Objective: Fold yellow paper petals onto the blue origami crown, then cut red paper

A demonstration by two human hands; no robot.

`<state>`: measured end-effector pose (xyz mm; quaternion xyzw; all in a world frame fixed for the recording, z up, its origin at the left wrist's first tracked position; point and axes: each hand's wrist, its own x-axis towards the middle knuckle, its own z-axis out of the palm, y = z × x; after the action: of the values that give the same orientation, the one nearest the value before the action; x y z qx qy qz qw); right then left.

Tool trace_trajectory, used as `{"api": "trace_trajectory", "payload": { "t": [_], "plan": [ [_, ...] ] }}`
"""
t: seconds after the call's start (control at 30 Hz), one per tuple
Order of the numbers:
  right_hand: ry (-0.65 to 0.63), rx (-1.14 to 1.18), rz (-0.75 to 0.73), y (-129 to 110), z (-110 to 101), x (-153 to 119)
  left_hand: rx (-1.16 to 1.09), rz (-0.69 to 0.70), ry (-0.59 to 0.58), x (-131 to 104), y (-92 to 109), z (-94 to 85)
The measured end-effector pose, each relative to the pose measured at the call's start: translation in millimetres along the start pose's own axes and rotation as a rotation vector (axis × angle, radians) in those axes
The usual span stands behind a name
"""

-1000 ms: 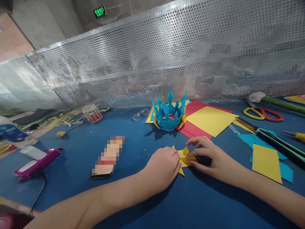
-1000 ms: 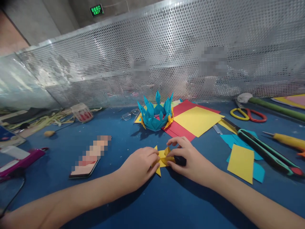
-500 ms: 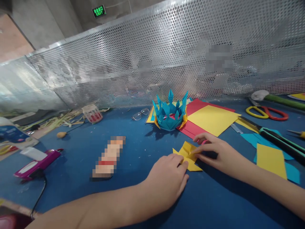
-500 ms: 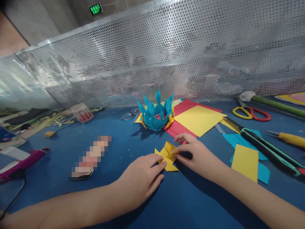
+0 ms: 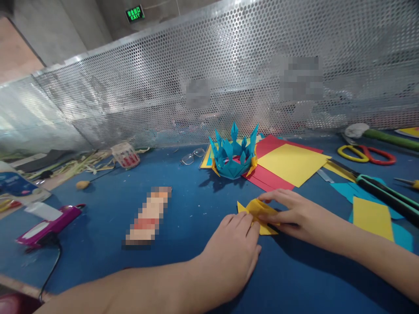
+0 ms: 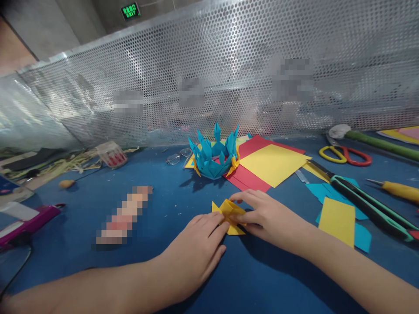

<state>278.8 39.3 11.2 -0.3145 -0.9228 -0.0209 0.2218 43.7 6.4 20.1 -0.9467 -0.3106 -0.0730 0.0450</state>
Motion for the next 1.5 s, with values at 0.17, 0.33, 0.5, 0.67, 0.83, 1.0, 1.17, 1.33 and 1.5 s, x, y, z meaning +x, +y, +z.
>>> {"api": "trace_trajectory", "payload": {
  "t": [0.17, 0.33, 0.5, 0.67, 0.83, 1.0, 1.17, 1.33, 1.5],
  "plan": [
    [-0.019, -0.066, -0.068, -4, -3, 1, -0.035, -0.011, -0.013, 0, -1, -2.9],
    [-0.051, -0.048, -0.084, -6, -5, 1, -0.045, -0.042, -0.069, -2, 7, -9.3],
    [-0.100, 0.012, -0.092, -6, -8, 0, -0.024, -0.038, -0.129, -6, 17, -10.9],
    [-0.131, 0.019, -0.091, -5, -9, 0, 0.028, -0.014, -0.100, -7, 18, -8.0],
    [-0.147, 0.004, -0.136, -6, -11, 1, 0.077, 0.012, -0.042, -5, 18, -5.5],
    [-0.170, -0.022, -0.168, -6, -13, 1, 0.089, 0.024, -0.038, -5, 19, -5.0],
    [-0.162, -0.052, -0.134, -8, -14, 1, 0.128, 0.073, 0.029, -8, 17, -2.6],
    [-0.102, -0.118, -0.176, -9, -16, 0, 0.093, 0.071, -0.067, -5, 16, -6.2],
    [-0.008, -0.199, -0.215, -12, -13, 1, 0.077, 0.090, -0.047, -5, 14, -9.4]
  ]
}}
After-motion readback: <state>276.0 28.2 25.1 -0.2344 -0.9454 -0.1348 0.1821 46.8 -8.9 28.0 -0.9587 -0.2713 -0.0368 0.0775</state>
